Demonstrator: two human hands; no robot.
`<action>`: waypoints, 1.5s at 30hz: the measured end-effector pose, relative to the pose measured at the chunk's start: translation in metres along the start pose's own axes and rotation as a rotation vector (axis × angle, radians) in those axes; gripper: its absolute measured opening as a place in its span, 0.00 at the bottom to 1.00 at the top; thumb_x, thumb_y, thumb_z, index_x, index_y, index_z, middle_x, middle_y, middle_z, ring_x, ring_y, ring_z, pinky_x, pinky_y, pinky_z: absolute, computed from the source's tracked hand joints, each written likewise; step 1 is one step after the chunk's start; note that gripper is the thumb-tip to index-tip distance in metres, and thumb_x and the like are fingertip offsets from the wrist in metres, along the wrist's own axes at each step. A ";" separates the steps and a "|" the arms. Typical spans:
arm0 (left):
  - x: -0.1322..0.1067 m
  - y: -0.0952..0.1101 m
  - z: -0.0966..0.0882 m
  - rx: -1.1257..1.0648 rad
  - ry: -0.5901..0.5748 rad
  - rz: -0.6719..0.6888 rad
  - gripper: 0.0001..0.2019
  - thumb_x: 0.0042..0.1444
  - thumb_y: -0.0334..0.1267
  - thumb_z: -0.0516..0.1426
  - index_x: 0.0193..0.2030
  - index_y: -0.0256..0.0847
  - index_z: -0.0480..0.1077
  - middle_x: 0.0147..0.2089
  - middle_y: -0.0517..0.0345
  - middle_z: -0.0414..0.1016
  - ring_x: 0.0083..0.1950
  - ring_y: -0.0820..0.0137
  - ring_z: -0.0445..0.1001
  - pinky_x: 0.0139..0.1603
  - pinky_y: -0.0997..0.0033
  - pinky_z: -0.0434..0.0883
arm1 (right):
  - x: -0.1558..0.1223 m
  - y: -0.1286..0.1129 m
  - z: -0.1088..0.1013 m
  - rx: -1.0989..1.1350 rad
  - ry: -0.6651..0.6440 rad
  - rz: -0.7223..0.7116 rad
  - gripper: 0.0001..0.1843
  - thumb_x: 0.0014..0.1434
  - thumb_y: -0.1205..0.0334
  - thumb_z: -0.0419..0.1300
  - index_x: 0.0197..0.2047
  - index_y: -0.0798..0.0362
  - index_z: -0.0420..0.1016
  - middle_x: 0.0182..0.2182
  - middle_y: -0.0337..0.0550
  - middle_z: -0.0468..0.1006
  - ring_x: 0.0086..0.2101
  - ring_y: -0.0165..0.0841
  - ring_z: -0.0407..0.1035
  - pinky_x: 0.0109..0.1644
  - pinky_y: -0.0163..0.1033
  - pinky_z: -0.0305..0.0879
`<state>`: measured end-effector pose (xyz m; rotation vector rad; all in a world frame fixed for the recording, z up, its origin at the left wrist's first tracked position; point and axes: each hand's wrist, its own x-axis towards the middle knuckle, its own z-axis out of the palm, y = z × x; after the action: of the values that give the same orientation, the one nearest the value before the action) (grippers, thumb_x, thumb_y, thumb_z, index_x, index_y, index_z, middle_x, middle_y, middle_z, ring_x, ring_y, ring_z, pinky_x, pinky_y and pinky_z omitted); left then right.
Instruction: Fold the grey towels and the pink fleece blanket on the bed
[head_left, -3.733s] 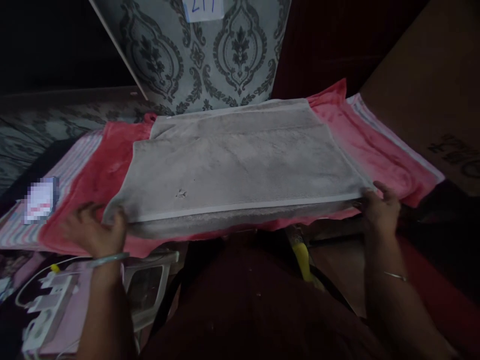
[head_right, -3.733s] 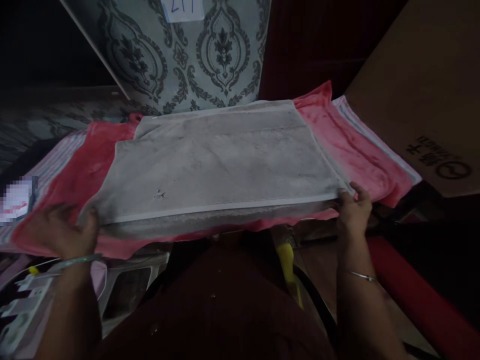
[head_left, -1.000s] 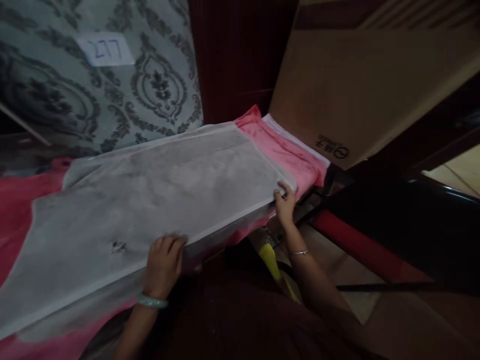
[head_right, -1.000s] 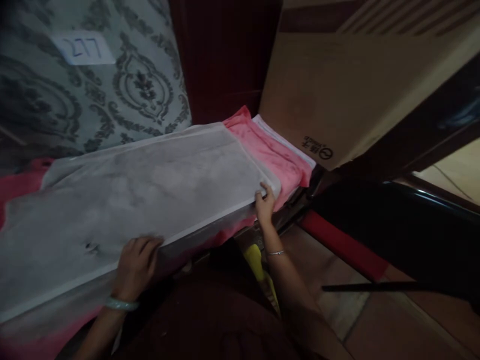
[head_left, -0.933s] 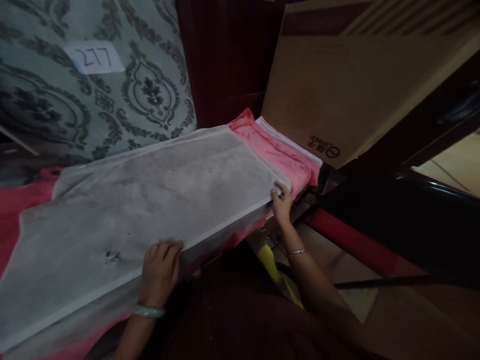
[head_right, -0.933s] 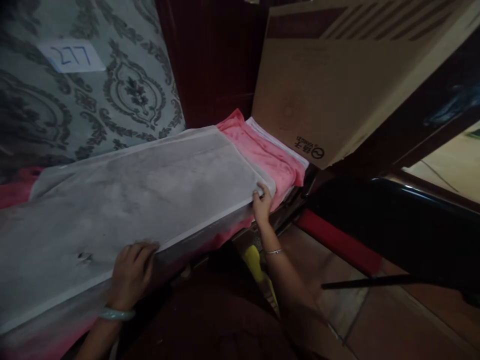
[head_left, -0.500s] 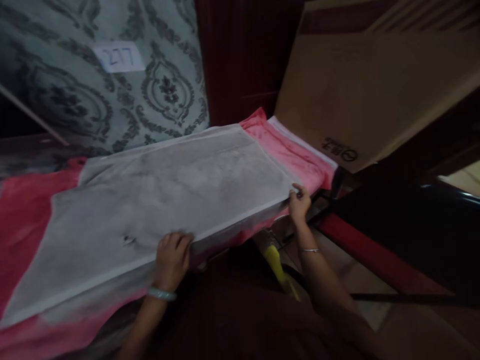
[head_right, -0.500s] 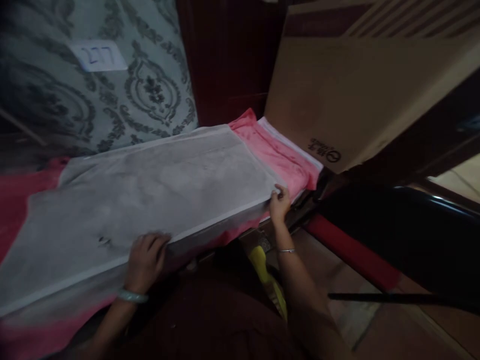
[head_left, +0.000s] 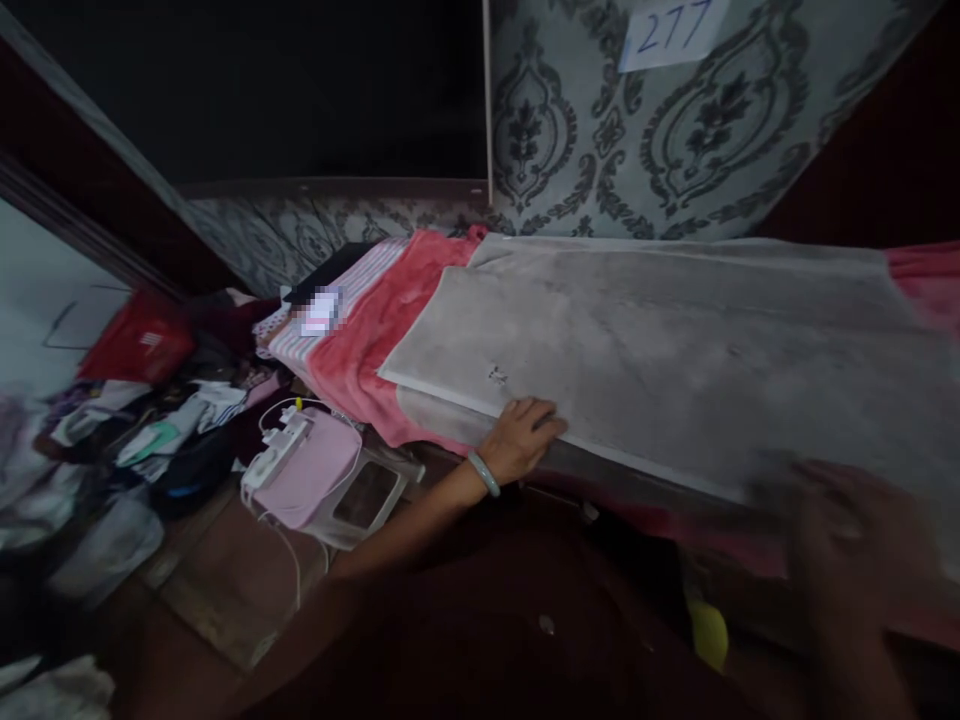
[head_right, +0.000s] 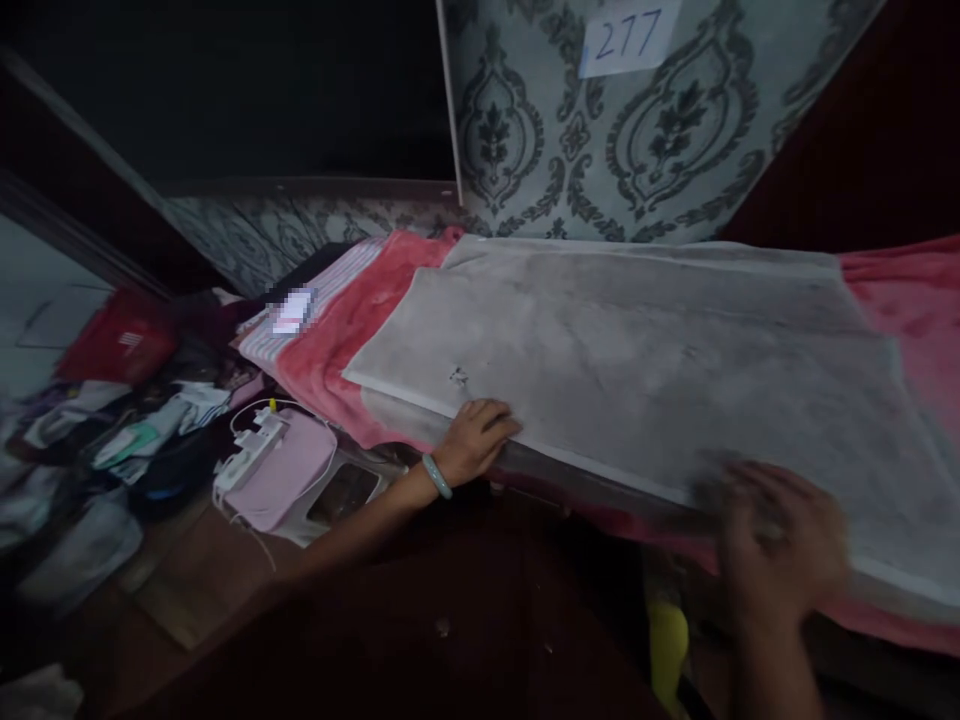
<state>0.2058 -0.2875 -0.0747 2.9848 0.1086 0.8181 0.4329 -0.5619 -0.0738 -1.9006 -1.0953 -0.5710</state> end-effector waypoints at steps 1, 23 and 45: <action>-0.005 -0.007 -0.004 0.010 0.005 -0.021 0.14 0.65 0.30 0.51 0.55 0.38 0.71 0.53 0.43 0.72 0.53 0.58 0.68 0.49 0.57 0.68 | 0.004 -0.014 0.012 -0.018 -0.003 -0.022 0.16 0.69 0.54 0.54 0.56 0.38 0.76 0.45 0.47 0.76 0.49 0.53 0.69 0.53 0.63 0.64; 0.016 -0.108 -0.054 0.159 -0.317 -0.519 0.34 0.64 0.53 0.52 0.73 0.41 0.57 0.77 0.44 0.51 0.77 0.46 0.47 0.72 0.37 0.51 | 0.065 -0.020 0.093 -0.377 -0.548 -0.118 0.32 0.69 0.43 0.45 0.71 0.45 0.62 0.69 0.50 0.60 0.67 0.55 0.52 0.64 0.69 0.55; 0.178 -0.111 0.038 0.004 -0.515 -0.062 0.31 0.67 0.48 0.52 0.74 0.43 0.55 0.77 0.41 0.50 0.77 0.52 0.47 0.73 0.35 0.49 | 0.158 0.011 0.169 -0.217 -0.829 -0.319 0.32 0.73 0.46 0.43 0.76 0.44 0.51 0.74 0.45 0.48 0.72 0.45 0.40 0.71 0.63 0.43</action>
<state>0.3716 -0.1638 -0.0234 3.0630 0.1796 0.0275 0.5188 -0.3481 -0.0559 -2.2291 -1.9489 -0.0358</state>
